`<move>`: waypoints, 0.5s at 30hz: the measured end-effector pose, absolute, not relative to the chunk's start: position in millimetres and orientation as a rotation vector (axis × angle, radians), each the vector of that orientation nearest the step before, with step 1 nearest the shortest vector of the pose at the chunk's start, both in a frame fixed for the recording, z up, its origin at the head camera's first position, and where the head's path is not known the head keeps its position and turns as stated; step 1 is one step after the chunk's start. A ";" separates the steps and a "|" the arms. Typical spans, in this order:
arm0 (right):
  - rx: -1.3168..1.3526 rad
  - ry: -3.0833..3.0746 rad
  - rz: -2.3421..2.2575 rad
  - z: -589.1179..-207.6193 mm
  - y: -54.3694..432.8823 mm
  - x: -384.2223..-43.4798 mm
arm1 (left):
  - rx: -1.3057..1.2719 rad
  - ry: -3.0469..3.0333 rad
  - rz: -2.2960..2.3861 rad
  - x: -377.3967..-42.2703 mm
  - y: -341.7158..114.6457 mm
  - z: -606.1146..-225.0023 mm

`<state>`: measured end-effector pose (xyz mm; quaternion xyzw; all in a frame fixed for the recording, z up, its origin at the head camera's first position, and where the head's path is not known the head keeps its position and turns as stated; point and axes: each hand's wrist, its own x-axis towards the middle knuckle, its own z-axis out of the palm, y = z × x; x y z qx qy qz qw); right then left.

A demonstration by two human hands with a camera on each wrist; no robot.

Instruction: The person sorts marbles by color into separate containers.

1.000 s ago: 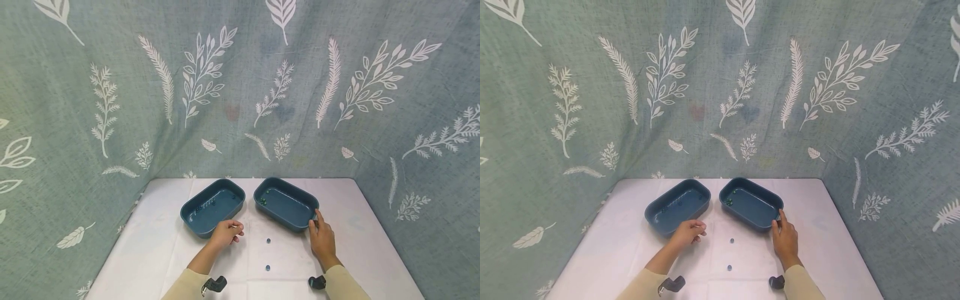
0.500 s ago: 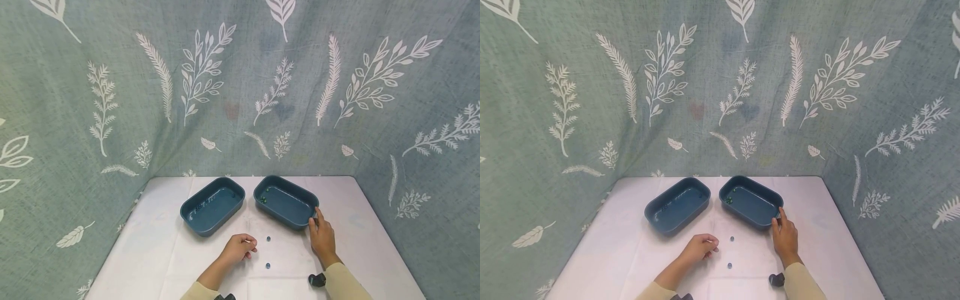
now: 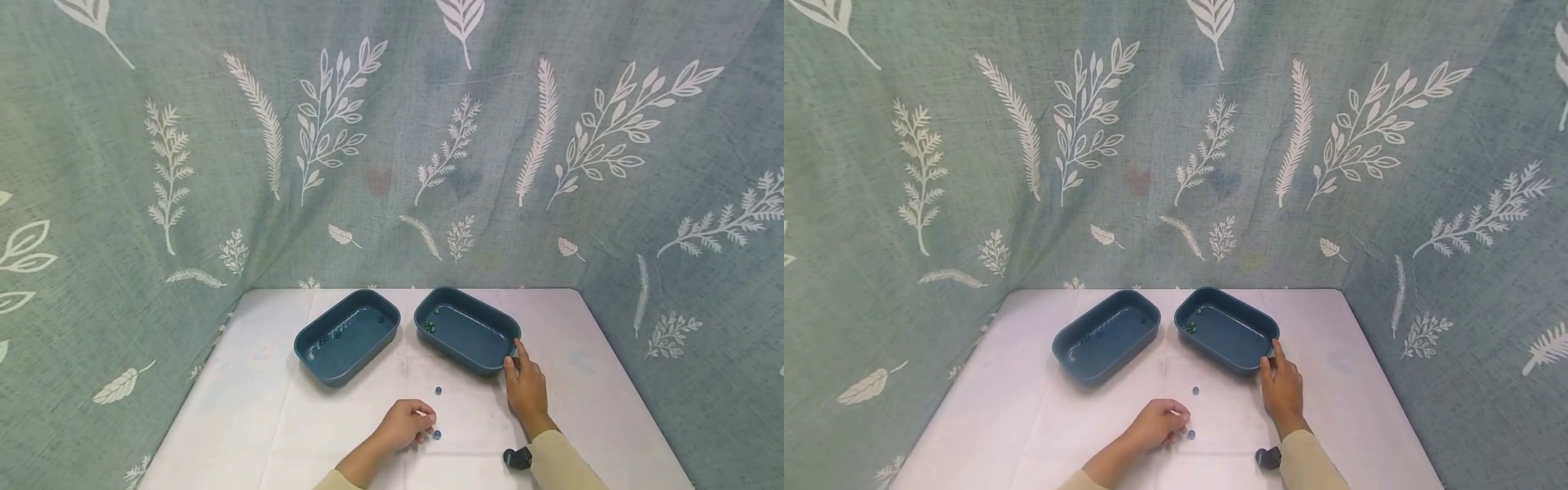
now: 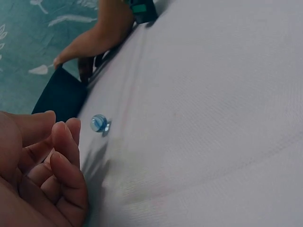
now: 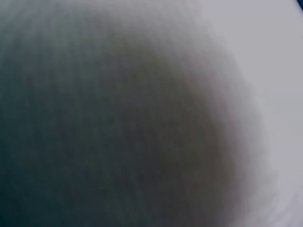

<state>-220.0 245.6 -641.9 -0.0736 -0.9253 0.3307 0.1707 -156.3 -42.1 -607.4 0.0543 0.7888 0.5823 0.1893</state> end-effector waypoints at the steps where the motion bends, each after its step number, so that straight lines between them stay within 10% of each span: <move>1: -0.210 -2.628 0.939 -642.2 245.8 -220.0 | 0.164 2.225 1.628 -156.2 -41.1 -607.8; 15: -0.215 -2.636 0.936 -642.4 246.2 -220.0 | 0.257 2.447 1.333 -156.5 -29.5 -615.3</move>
